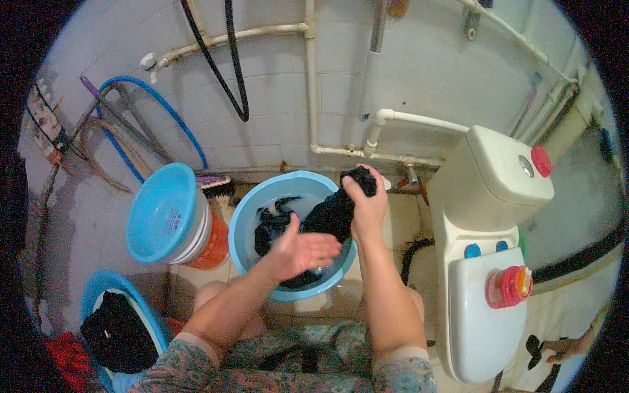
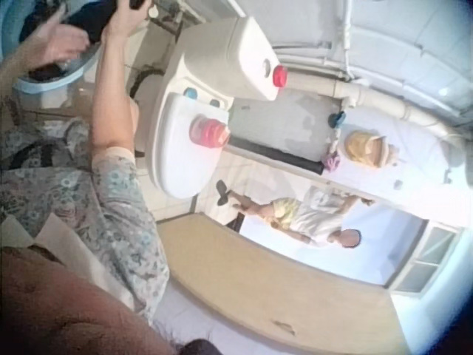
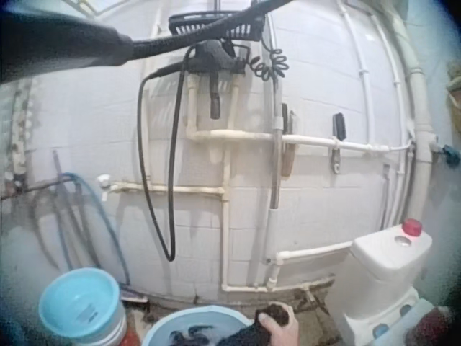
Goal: The person sits on the bathroom floor and hand-washes a dark garment in a blue basin filled with water. They repeatedly submerge, scrub, and wring the fabric, occasionally lifting it to inspect the surface before continuing the washing process.
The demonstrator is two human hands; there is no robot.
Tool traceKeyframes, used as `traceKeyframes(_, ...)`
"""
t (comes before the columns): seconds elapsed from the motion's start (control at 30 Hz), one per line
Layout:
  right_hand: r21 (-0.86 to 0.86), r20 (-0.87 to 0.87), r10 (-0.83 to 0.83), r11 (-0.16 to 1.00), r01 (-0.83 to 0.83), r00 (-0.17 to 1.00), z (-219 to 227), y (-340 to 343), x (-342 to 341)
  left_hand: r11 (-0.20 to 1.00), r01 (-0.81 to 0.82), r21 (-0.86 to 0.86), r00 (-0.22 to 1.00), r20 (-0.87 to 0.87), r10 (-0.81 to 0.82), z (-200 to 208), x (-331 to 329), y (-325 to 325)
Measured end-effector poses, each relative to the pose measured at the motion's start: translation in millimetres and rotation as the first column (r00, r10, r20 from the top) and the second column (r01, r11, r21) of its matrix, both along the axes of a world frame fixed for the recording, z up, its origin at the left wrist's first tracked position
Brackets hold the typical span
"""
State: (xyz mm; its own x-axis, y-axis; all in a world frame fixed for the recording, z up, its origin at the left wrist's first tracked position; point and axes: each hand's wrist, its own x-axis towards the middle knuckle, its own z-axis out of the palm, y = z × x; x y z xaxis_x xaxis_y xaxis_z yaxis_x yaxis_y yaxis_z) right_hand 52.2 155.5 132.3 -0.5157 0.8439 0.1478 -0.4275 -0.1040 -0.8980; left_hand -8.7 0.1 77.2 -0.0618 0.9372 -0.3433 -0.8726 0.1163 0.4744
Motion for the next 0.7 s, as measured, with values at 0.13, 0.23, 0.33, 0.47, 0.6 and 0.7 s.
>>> traceKeyframes(0.13, 0.523, 0.298, 0.216, 0.778, -0.348, 0.930, 24.5, -60.3, 10.5, 0.949, -0.259, 0.180, 0.966, 0.049, 0.254, 8.6, 10.1, 3.9)
traceKeyframes(0.23, 0.825, 0.329, 0.342, 0.350, -0.444, 0.880, 9.1, -79.8, 7.8, 0.914, -0.298, 0.276, 0.905, 0.386, 0.178, 28.6, -9.2, 2.2)
traceKeyframes(0.33, 0.776, 0.186, 0.379, 0.510, -0.372, 0.906, 5.2, -92.3, 1.9, 0.844, -0.519, 0.136, 0.731, 0.582, 0.356, 43.1, -18.8, -2.6)
traceKeyframes(0.47, 0.286, 0.016, 0.192, 0.939, -0.188, 0.981, -18.7, -92.6, -10.3, 0.740, -0.671, -0.048, 0.630, 0.490, 0.603, 34.7, -35.2, -0.2)
traceKeyframes(0.6, -0.396, -0.238, 0.157, 0.885, -0.244, 0.959, -17.6, -89.8, -21.7, 0.587, -0.807, -0.063, 0.586, 0.033, 0.810, 32.2, -38.9, 16.3)
traceKeyframes(0.7, -0.562, -0.192, 0.116, 0.801, -0.206, 0.975, -31.2, -82.2, -27.5, 0.528, -0.846, 0.069, 0.482, -0.324, 0.814, 36.2, -31.2, 23.9)
